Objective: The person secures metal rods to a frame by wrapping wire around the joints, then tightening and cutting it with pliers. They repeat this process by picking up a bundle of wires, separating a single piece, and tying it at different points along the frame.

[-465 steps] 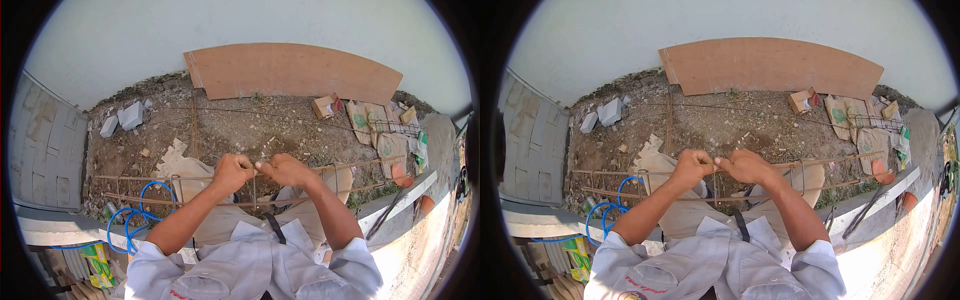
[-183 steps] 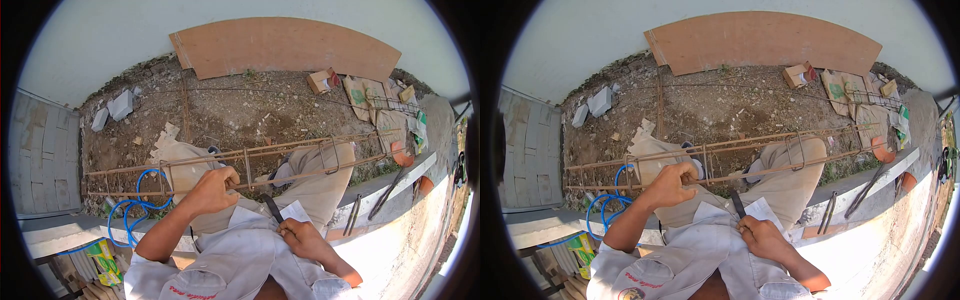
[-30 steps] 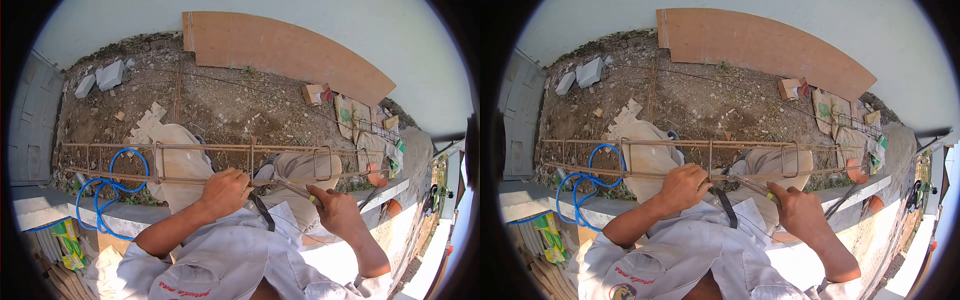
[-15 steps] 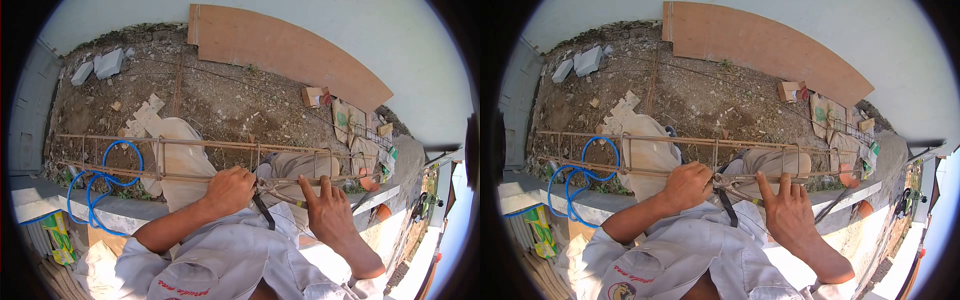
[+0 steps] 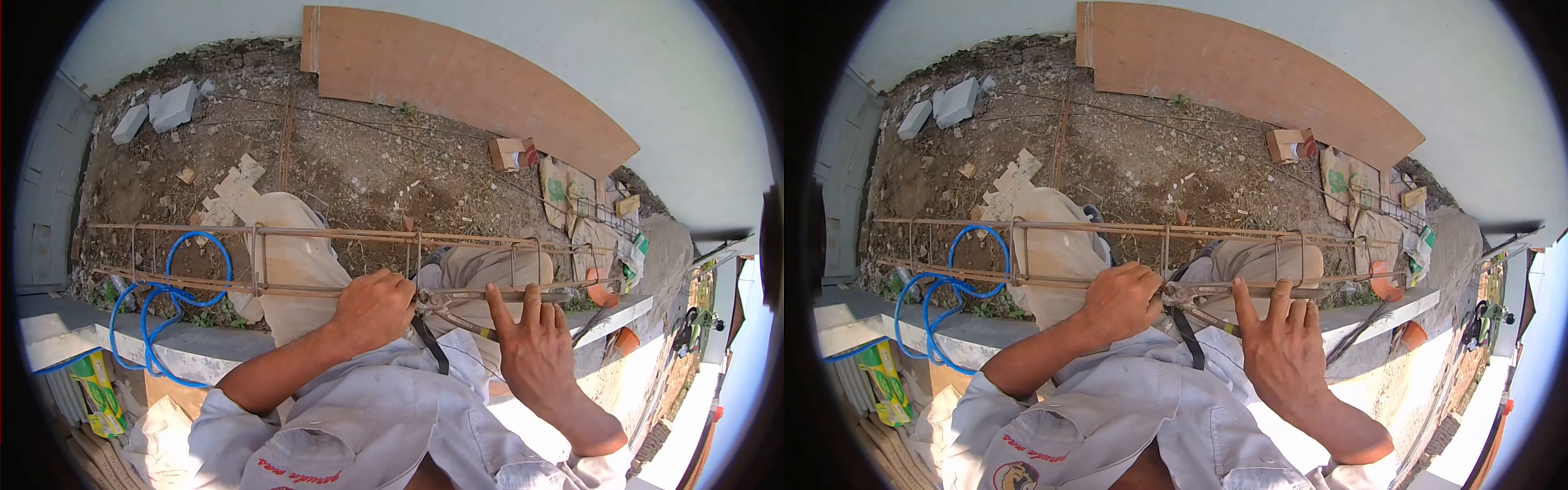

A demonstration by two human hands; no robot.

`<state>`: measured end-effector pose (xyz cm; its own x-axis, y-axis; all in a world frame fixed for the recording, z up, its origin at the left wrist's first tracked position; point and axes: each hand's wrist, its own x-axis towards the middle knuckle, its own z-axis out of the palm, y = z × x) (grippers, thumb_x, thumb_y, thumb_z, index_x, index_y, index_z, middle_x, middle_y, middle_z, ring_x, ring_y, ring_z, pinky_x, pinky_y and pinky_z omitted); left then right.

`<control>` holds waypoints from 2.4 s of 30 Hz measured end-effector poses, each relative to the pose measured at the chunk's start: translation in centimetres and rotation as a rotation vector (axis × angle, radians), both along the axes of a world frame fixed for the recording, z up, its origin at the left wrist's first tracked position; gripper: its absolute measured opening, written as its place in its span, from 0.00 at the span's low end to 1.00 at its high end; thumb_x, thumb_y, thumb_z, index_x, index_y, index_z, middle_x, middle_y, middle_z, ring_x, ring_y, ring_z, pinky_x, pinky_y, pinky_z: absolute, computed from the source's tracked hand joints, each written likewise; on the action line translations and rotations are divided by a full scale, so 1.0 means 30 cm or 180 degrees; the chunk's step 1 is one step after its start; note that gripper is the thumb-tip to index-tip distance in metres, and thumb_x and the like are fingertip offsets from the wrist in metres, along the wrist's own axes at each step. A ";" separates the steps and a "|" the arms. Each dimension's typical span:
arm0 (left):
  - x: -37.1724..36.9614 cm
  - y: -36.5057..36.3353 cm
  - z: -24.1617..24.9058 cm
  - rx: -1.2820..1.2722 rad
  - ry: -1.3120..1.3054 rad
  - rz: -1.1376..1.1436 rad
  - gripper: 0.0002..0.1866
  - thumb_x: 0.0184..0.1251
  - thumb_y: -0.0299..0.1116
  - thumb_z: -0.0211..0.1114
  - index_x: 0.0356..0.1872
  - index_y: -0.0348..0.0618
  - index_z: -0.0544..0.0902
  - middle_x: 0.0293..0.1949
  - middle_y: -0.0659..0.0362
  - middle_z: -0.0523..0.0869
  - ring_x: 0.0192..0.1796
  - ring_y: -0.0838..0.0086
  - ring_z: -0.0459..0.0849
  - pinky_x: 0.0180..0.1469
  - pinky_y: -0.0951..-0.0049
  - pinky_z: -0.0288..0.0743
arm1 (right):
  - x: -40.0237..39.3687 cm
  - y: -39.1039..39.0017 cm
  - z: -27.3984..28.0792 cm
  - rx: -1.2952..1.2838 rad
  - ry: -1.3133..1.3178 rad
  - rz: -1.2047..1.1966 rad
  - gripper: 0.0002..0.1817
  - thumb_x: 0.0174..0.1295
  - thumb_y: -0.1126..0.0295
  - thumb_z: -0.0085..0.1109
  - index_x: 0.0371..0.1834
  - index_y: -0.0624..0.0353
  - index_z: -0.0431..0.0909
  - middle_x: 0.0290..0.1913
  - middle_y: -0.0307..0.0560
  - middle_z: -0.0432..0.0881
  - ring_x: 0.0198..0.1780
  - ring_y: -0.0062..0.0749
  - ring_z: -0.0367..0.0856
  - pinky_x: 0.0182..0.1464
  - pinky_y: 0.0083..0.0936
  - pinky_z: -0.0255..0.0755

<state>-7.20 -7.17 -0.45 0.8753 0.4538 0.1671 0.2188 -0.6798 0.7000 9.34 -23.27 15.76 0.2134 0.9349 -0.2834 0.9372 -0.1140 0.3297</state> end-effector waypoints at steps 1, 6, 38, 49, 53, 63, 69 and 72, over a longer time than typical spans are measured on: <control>0.000 0.001 -0.001 0.0004 0.0006 -0.0006 0.07 0.57 0.30 0.70 0.32 0.38 0.83 0.32 0.51 0.86 0.40 0.53 0.87 0.43 0.52 0.82 | -0.002 -0.001 -0.003 -0.0001 -0.0024 0.0031 0.35 0.70 0.68 0.62 0.83 0.50 0.68 0.63 0.72 0.75 0.49 0.54 0.80 0.57 0.44 0.73; 0.000 0.000 0.000 0.0001 -0.0014 0.0008 0.07 0.57 0.30 0.70 0.32 0.38 0.83 0.32 0.51 0.86 0.40 0.53 0.87 0.42 0.52 0.82 | -0.007 0.007 0.005 -0.0196 0.0121 -0.0089 0.31 0.69 0.68 0.60 0.76 0.59 0.73 0.53 0.70 0.81 0.45 0.52 0.79 0.59 0.51 0.75; 0.123 -0.181 0.024 0.1378 -0.0565 -0.1643 0.12 0.64 0.40 0.66 0.38 0.41 0.85 0.42 0.51 0.89 0.48 0.62 0.88 0.56 0.57 0.79 | 0.074 -0.172 -0.262 -0.1434 0.5709 -0.3170 0.42 0.54 0.40 0.84 0.52 0.70 0.78 0.31 0.46 0.85 0.34 0.37 0.87 0.38 0.32 0.79; 0.180 -0.175 0.088 0.0986 0.0243 -0.1977 0.12 0.63 0.36 0.66 0.42 0.41 0.89 0.39 0.54 0.91 0.48 0.64 0.90 0.52 0.63 0.79 | -0.053 -0.178 -0.139 -0.0783 0.2794 -0.2113 0.31 0.61 0.56 0.80 0.55 0.69 0.75 0.39 0.64 0.87 0.41 0.57 0.91 0.46 0.47 0.85; 0.121 -0.187 0.041 0.1492 -0.1548 -0.1276 0.18 0.63 0.37 0.65 0.52 0.42 0.88 0.41 0.59 0.86 0.45 0.67 0.86 0.54 0.61 0.78 | 0.010 -0.207 -0.197 -0.1010 0.4702 -0.2940 0.21 0.68 0.62 0.75 0.48 0.70 0.79 0.32 0.53 0.86 0.31 0.42 0.89 0.35 0.37 0.84; 0.164 -0.223 -0.044 0.1470 -0.1575 -0.1612 0.08 0.62 0.39 0.65 0.36 0.48 0.81 0.30 0.64 0.77 0.34 0.72 0.79 0.38 0.70 0.73 | 0.033 -0.222 -0.183 -0.1278 0.3838 -0.2319 0.29 0.66 0.52 0.77 0.51 0.69 0.77 0.31 0.50 0.88 0.30 0.40 0.89 0.35 0.34 0.81; 0.190 -0.210 0.036 0.0871 -0.0522 -0.2031 0.08 0.63 0.36 0.65 0.37 0.44 0.86 0.34 0.57 0.88 0.40 0.65 0.89 0.42 0.64 0.82 | -0.180 -0.205 -0.062 -0.0372 0.1182 -0.1399 0.42 0.54 0.52 0.80 0.64 0.69 0.71 0.45 0.57 0.85 0.49 0.57 0.87 0.53 0.46 0.82; 0.220 -0.166 0.132 0.0312 0.0608 -0.2601 0.11 0.61 0.33 0.67 0.41 0.40 0.90 0.38 0.50 0.93 0.45 0.58 0.93 0.46 0.57 0.86 | -0.235 -0.221 -0.121 -0.0064 0.1250 -0.1721 0.44 0.56 0.53 0.80 0.67 0.70 0.69 0.46 0.58 0.85 0.49 0.57 0.86 0.53 0.46 0.82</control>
<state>-0.60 -12.14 3.50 0.9392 -0.3432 -0.0115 -0.2595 -0.7314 0.6307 2.28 -29.91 12.13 0.5279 0.7190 -0.4521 0.8007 -0.5989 -0.0175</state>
